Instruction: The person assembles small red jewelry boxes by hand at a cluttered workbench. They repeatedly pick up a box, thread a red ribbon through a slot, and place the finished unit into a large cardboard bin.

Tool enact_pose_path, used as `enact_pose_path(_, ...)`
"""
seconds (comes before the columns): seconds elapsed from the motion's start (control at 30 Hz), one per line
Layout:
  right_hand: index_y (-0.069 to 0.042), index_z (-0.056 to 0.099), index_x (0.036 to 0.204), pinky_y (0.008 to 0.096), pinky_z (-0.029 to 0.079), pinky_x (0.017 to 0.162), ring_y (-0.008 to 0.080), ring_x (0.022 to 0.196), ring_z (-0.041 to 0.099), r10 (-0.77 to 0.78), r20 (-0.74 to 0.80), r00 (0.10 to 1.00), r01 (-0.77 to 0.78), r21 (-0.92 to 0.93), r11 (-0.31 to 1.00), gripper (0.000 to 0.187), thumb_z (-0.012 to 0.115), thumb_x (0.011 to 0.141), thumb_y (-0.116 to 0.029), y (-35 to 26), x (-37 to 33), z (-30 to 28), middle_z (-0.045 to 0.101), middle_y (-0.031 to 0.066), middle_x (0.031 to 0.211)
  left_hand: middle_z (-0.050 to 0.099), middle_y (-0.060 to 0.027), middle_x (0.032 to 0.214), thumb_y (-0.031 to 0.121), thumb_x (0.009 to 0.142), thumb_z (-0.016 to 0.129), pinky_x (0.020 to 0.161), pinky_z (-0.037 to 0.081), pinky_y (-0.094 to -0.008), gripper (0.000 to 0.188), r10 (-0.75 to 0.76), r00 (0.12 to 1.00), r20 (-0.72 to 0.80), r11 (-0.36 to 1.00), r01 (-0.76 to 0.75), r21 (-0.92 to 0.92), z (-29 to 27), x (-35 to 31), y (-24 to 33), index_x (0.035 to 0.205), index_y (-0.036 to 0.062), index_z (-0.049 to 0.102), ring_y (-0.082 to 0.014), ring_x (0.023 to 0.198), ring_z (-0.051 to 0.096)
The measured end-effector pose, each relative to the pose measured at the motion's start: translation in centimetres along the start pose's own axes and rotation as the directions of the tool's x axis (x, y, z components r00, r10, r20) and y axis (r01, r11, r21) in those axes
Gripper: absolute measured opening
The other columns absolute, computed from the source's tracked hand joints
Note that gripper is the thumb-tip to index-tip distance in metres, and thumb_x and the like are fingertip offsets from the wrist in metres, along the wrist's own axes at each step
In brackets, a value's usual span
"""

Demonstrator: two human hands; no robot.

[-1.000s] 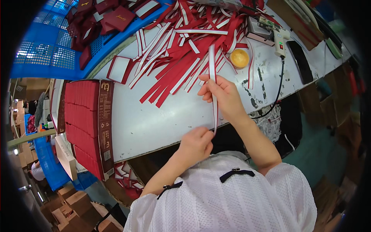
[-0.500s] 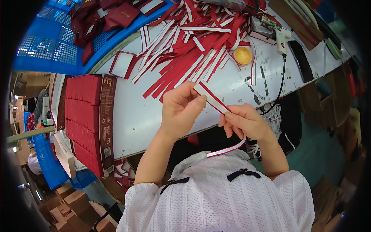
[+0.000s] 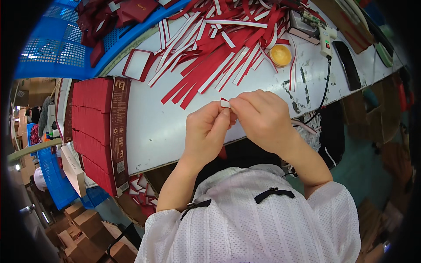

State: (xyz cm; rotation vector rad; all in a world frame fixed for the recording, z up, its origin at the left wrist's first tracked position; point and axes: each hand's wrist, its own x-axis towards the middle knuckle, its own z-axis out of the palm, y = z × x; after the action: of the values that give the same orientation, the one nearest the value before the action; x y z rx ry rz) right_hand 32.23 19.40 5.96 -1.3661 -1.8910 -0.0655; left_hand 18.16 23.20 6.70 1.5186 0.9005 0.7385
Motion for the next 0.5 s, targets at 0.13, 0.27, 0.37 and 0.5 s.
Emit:
enact_pose_path(0.13,-0.003,0.052,0.075,0.0297,0.04,0.05,0.0198,0.058,0.05,0.0,0.151,0.988,0.005,-0.027,1.0,0.019,0.057,0.057,-0.005,-0.1,-0.6,-0.4,0.051,0.0055,0.07,0.052,-0.0096,0.056,0.002,0.077,0.047,0.045,0.038,-0.0247,0.013,0.001,0.999,0.037,0.981,-0.008,0.194,0.2,-0.2,-0.4,0.066,-0.0035,0.05,-0.0113,0.047,0.048)
enact_pose_path(0.27,-0.004,0.053,0.075,0.0293,0.04,0.048,0.0203,0.057,0.05,0.07,0.208,0.976,-0.064,-0.033,0.997,0.019,0.057,0.057,-0.004,-0.4,-1.7,-0.4,0.05,0.0063,0.069,0.048,-0.0112,0.054,0.001,0.074,0.049,0.043,0.036,-0.0267,0.009,0.057,0.995,0.083,0.948,-0.08,0.308,0.7,-0.2,-1.1,0.065,-0.0029,0.05,-0.0141,0.043,0.045)
enact_pose_path(0.37,-0.003,0.053,0.075,0.0289,0.04,0.045,0.022,0.051,0.048,0.155,0.143,0.977,-0.156,-0.006,0.988,0.015,0.055,0.061,-0.001,-0.6,-2.4,-0.8,0.052,0.0091,0.068,0.048,-0.0108,0.054,0.001,0.074,0.049,0.044,0.036,-0.0264,0.009,0.059,0.996,0.073,0.953,-0.078,0.294,1.5,-0.5,-1.5,0.066,-0.0032,0.051,-0.0141,0.044,0.045)
enact_pose_path(0.5,-0.005,0.051,0.073,0.0218,0.035,0.038,0.0095,0.048,0.046,0.629,-0.228,0.743,-0.494,0.446,0.746,0.005,0.048,0.072,-0.001,-0.4,-4.9,-0.8,0.052,0.0045,0.066,0.052,-0.0066,0.056,0.005,0.076,0.051,0.048,0.039,-0.0256,0.011,0.034,0.992,-0.119,0.999,-0.031,0.034,2.7,-1.6,-2.7,0.069,-0.0028,0.054,-0.0129,0.047,0.048)
